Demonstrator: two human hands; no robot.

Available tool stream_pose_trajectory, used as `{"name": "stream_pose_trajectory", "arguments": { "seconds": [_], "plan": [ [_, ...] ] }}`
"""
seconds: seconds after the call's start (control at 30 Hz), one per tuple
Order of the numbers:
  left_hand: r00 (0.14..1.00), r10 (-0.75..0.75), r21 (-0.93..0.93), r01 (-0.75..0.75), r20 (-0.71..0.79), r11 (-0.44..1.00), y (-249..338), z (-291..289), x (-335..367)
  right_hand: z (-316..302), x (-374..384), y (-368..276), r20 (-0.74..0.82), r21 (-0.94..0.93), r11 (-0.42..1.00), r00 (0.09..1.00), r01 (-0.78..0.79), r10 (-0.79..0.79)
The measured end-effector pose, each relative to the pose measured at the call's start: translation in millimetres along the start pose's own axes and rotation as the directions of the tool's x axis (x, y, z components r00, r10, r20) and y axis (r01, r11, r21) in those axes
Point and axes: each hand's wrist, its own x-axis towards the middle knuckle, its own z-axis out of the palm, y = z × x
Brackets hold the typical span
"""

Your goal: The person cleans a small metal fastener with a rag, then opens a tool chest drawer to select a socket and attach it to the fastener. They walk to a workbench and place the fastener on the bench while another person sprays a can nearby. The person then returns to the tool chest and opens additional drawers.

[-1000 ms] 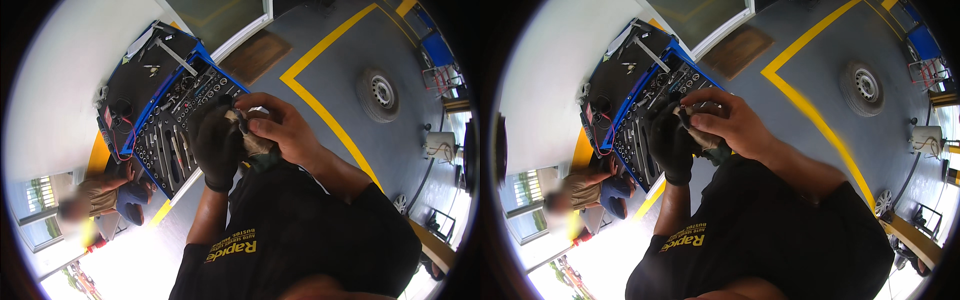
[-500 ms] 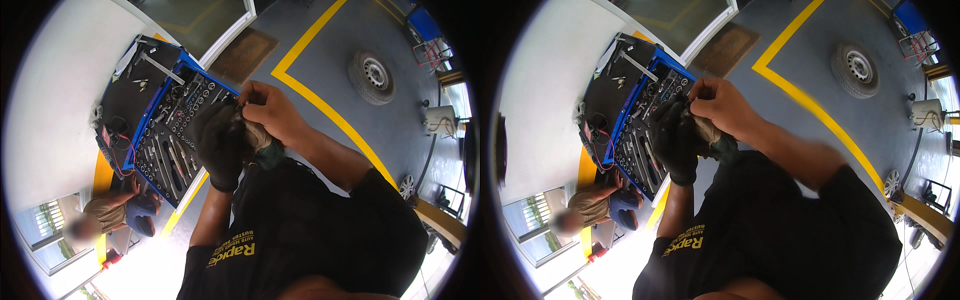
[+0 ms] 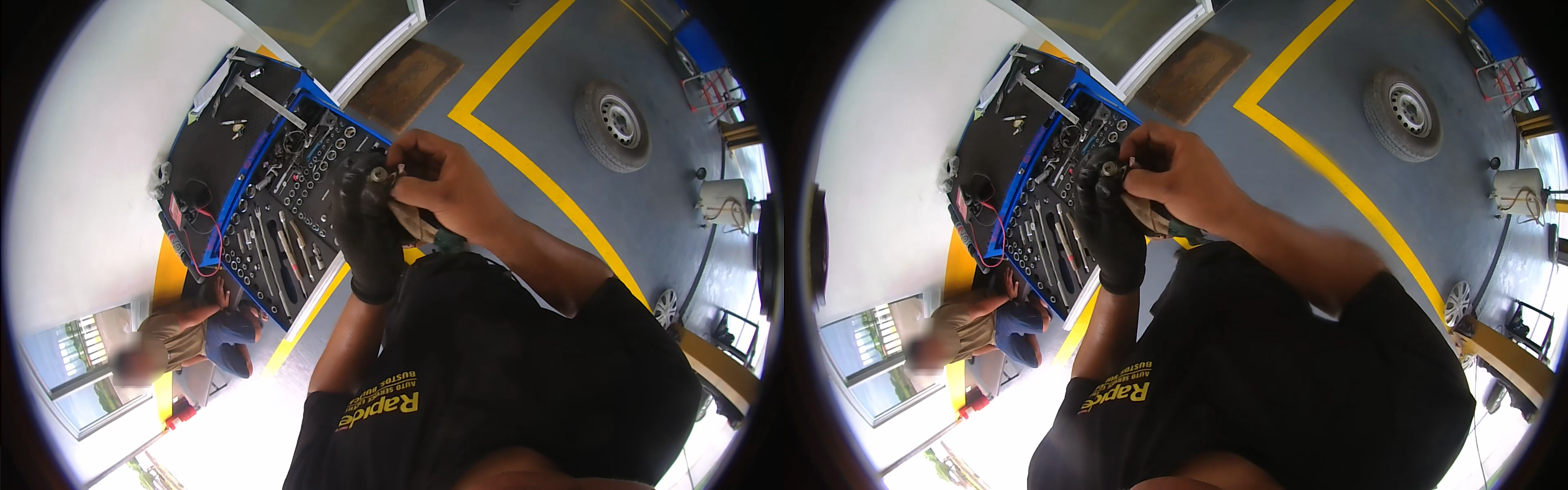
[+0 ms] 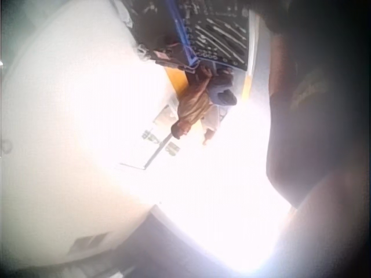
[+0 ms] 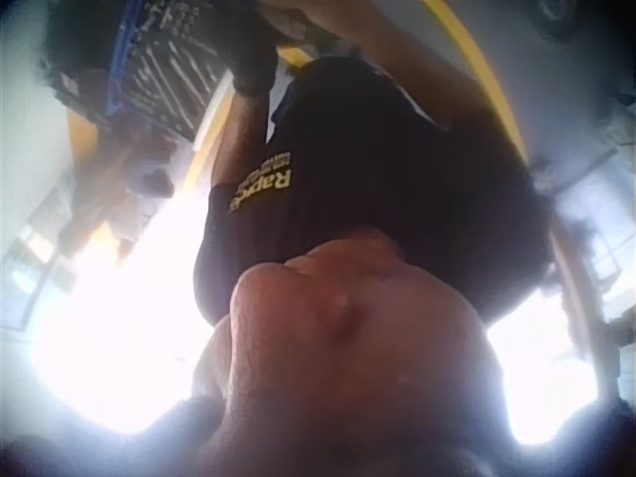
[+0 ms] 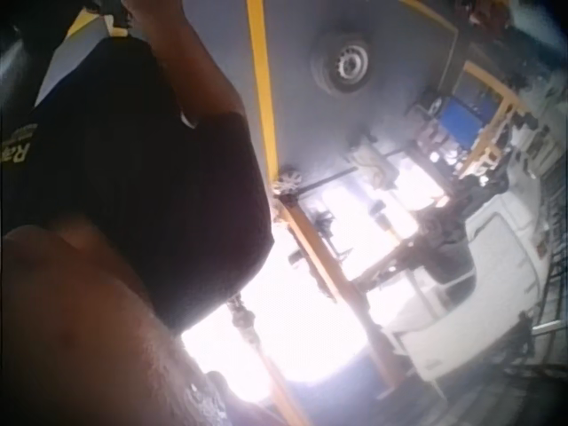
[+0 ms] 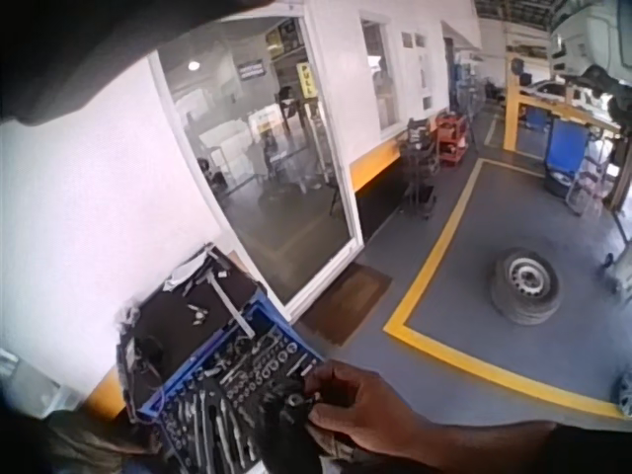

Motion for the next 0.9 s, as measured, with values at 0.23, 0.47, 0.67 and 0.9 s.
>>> {"name": "stream_pose_trajectory", "arguments": {
  "seconds": [0.23,0.47,0.67,0.9],
  "plan": [
    [0.890,0.374,0.297,-0.443,0.263,0.846,-6.5,-3.0,18.1,-10.7,-14.5,3.0,-0.114,0.132,0.987,0.990,0.095,-0.080],
    [0.912,0.245,0.103,-0.293,0.328,0.951,-50.8,-29.8,68.5,7.8,35.7,24.4,-0.361,-0.058,0.998,0.932,0.011,-0.032],
    [0.857,0.229,0.059,-0.288,0.462,0.956,-92.7,-77.0,135.3,38.4,109.1,58.9,-0.673,-0.246,0.967,0.729,-0.065,-0.122],
    [0.742,0.136,0.040,-0.214,0.656,0.976,-93.9,-98.3,190.6,80.2,135.5,50.6,-0.738,-0.236,0.970,0.660,-0.057,-0.141]
  ]
}}
